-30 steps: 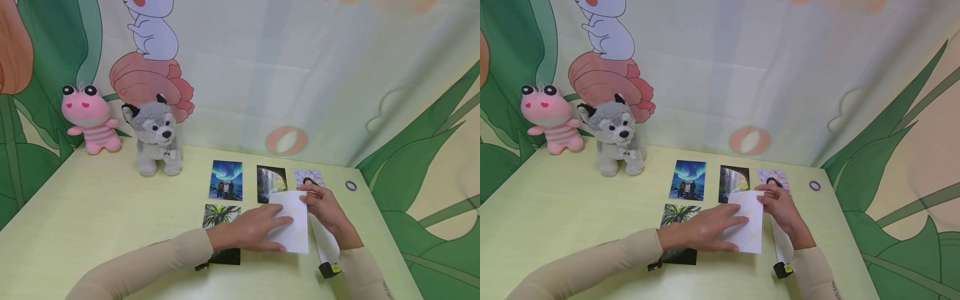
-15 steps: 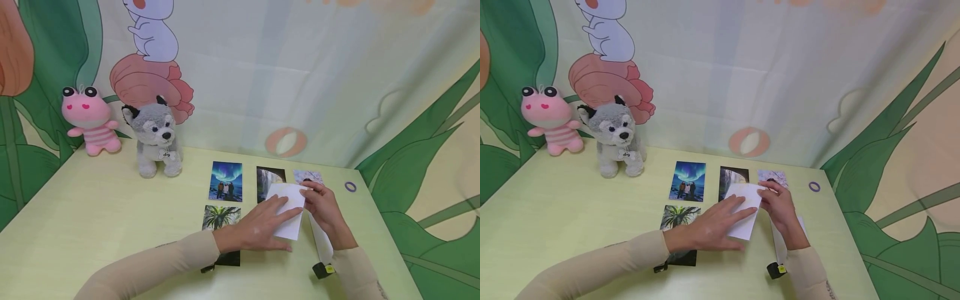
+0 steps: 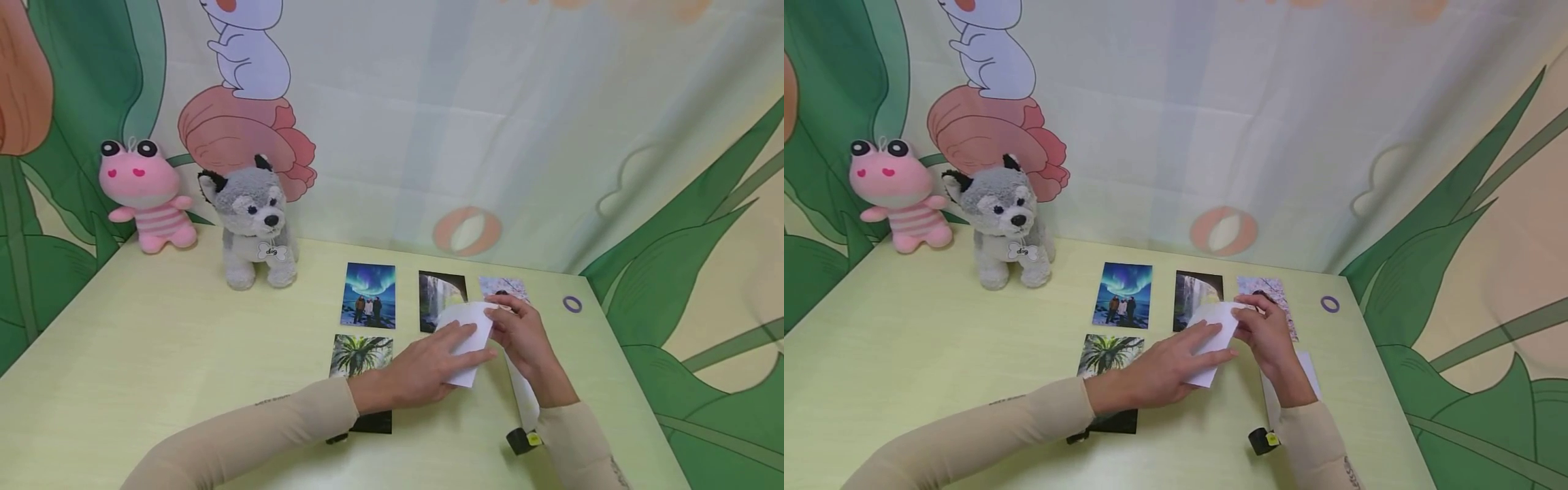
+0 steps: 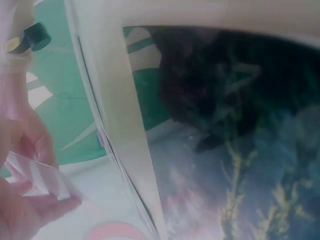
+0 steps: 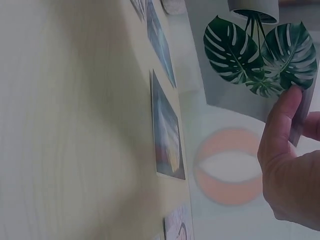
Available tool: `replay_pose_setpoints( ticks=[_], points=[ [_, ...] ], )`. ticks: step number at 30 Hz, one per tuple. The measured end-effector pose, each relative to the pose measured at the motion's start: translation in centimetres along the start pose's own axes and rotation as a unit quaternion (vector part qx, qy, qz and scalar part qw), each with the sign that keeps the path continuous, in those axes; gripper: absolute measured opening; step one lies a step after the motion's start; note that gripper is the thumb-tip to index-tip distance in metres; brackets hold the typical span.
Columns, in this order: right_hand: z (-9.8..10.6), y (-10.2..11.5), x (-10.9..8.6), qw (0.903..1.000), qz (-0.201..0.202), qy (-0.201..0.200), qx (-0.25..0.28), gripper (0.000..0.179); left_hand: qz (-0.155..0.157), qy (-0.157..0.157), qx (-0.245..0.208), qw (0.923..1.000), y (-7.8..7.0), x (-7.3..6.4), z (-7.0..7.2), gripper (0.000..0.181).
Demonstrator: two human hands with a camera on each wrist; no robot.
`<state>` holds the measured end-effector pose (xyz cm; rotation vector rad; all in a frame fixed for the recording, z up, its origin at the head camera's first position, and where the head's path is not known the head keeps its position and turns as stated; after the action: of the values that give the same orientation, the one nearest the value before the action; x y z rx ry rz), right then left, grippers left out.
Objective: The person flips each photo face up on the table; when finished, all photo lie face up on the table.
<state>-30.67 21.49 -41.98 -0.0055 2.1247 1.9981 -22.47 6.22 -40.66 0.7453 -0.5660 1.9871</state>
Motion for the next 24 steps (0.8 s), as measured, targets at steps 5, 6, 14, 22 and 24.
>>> replay_pose_setpoints(
  ticks=[5, 6, 14, 22, 24],
  points=[
    [0.0, 0.0, -0.1, 0.9999, -0.001, 0.005, 0.011, 0.009, 0.016, -0.02, -0.036, 0.9991, 0.3, 0.2, 0.6, 0.051],
    [0.0, 0.0, -0.2, 0.9999, 0.003, 0.005, 0.011, 0.007, 0.017, -0.03, -0.044, 0.9985, 0.4, 0.3, 0.7, 0.051],
    [-0.5, 0.2, -0.4, 0.9986, 0.048, -0.02, -0.013, 0.013, 0.042, -0.119, -0.139, 0.9822, 1.1, 0.2, 1.8, 0.046],
    [-1.2, 0.5, -0.6, 0.9911, 0.104, -0.08, -0.023, 0.024, 0.069, -0.16, -0.164, 0.971, 1.8, -0.2, 2.1, 0.043],
    [-1.3, 0.5, -0.7, 0.9902, 0.111, -0.084, -0.012, 0.023, 0.074, -0.171, -0.163, 0.9689, 2.0, -0.4, 2.2, 0.044]
  ],
)
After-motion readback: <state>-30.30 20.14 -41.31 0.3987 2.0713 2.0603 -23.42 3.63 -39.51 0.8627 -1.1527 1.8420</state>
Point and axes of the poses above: each hand's wrist, its own x-axis towards the middle knuckle, its own z-axis out of the back of the hand, y = z × x, the point moved 7 cm from there along x, towards the middle knuckle, and after that the axes turned 13 degrees about -y, right-handed, at the moved point
